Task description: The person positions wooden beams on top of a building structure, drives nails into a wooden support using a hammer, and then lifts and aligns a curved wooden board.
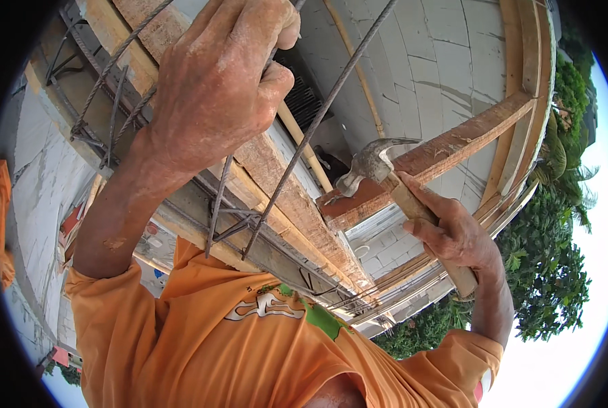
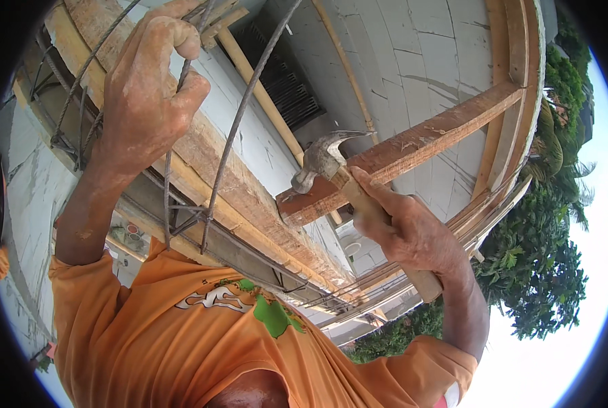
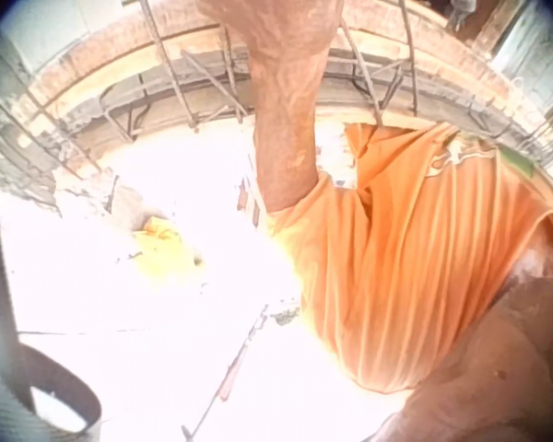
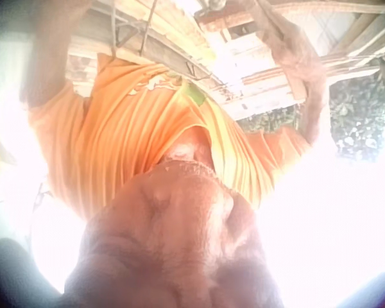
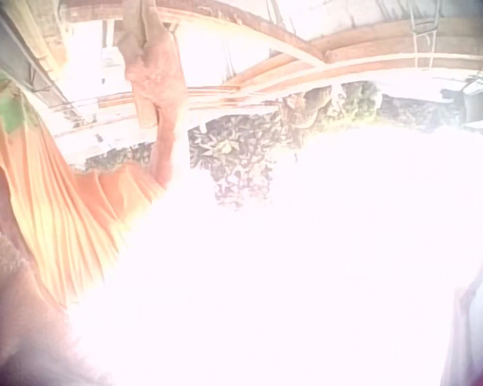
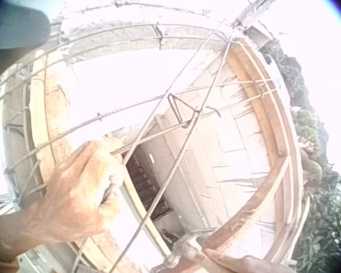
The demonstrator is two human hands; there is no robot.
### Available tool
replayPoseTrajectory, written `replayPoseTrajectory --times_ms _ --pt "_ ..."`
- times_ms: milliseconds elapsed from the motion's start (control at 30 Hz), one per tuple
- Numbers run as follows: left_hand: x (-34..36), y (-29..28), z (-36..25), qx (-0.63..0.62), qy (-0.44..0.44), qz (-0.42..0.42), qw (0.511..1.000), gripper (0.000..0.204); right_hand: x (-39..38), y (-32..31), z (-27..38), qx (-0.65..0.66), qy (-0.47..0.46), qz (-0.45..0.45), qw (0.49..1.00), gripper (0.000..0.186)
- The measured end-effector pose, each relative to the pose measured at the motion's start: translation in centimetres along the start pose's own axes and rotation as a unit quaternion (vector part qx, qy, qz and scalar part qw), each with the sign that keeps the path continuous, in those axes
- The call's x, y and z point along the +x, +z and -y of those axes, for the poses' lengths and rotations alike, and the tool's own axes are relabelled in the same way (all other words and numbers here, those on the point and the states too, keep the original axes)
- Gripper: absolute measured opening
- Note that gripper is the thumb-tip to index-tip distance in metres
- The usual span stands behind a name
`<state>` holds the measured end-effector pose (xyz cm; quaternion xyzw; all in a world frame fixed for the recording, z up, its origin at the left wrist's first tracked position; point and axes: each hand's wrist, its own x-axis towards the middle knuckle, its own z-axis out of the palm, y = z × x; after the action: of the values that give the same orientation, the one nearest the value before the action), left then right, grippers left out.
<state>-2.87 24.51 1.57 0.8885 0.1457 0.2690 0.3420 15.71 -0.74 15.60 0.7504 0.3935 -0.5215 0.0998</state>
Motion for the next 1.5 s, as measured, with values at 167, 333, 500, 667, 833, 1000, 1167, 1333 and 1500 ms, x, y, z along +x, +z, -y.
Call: replayPoseTrajectory --times_ms 167,333,500,667,833,1000,1167,1333,1500 --pt "-0.5 -0.2 0.7 0.010 -0.016 0.000 1.000 0.037 0.8 -6.6 0.7 0.203 0.090 -0.307 0.926 0.067" --pt "0.3 -0.1 0.2 0.021 0.015 -0.020 0.999 0.036 0.5 -2.2 1.0 0.217 0.117 -0.094 0.964 0.072" --pt "-0.6 -0.3 0.6 0.010 -0.031 0.007 0.999 0.037 0.7 -3.4 2.0 0.184 0.096 -0.028 0.978 0.068" --pt "-0.3 -0.4 0.3 0.016 0.005 -0.018 1.000 0.037 0.7 -6.6 2.4 0.234 0.063 -0.393 0.887 0.068" --pt "0.8 -0.1 0.5 0.044 0.062 -0.015 0.997 0.034 0.0 2.2 -0.9 0.004 -0.018 -0.089 0.996 0.067" --pt "-0.6 -0.4 0.3 0.015 -0.027 0.012 0.999 0.035 -0.4 -4.6 1.6 0.240 0.047 -0.216 0.945 0.074" --pt "0.0 -0.3 0.3 0.020 0.017 -0.025 0.999 0.035 -0.5 -3.0 1.9 0.224 0.069 -0.372 0.898 0.071" --pt "0.0 -0.1 0.0 0.005 -0.028 0.020 0.999 0.034 -1.5 1.1 0.8 0.143 0.032 -0.038 0.988 0.070" --pt "-0.6 -0.3 0.9 0.030 -0.003 0.006 1.000 0.034 -1.2 -5.0 1.9 0.243 0.058 -0.333 0.909 0.067"
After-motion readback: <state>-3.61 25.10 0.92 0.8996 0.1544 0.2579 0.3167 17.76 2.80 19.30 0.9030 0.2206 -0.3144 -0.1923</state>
